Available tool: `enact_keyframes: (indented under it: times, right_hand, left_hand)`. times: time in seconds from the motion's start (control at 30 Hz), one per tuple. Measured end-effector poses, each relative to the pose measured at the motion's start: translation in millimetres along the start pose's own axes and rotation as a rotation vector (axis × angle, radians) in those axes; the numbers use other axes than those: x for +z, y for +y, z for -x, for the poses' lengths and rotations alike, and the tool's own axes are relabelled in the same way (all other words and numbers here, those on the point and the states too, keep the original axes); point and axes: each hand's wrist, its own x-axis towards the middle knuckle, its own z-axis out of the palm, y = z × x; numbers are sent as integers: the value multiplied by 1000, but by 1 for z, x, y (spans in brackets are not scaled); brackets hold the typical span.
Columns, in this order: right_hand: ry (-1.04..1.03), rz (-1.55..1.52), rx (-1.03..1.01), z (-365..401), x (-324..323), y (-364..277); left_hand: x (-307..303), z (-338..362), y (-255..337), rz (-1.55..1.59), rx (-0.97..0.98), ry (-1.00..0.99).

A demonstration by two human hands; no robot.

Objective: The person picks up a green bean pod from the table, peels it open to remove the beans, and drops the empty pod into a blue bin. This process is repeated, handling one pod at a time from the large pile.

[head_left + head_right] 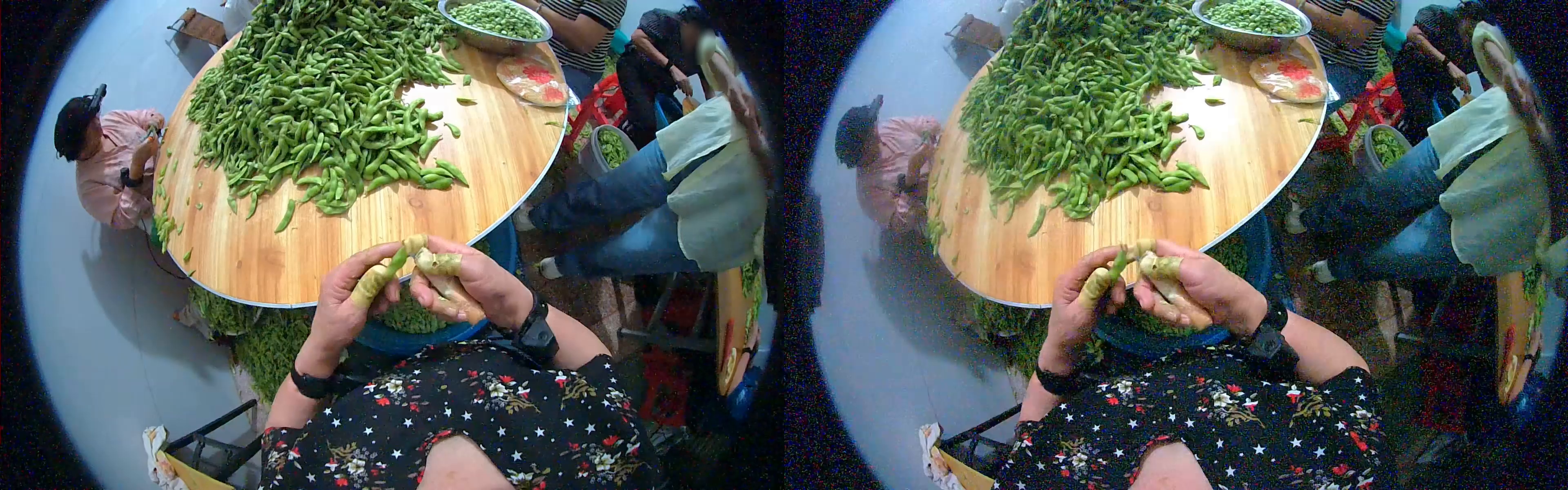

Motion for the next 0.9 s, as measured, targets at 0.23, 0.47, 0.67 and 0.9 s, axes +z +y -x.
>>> enact_keyframes:
  times: [0.23, 0.47, 0.67, 0.9]
  right_hand:
    - [163, 721, -348, 3, -6, 5]
    - [-70, 1284, -480, -4, -9, 3]
    - [9, 1294, -717, 0, -11, -7]
    - [303, 959, -362, -1, -5, -8]
  left_hand:
    - [-23, -10, 13, -1005, 396, 188]
    - [-27, -49, -1, -1344, 426, 45]
    - [-25, -53, -11, -1296, 602, 64]
    - [-4, -28, 11, -923, 375, -92]
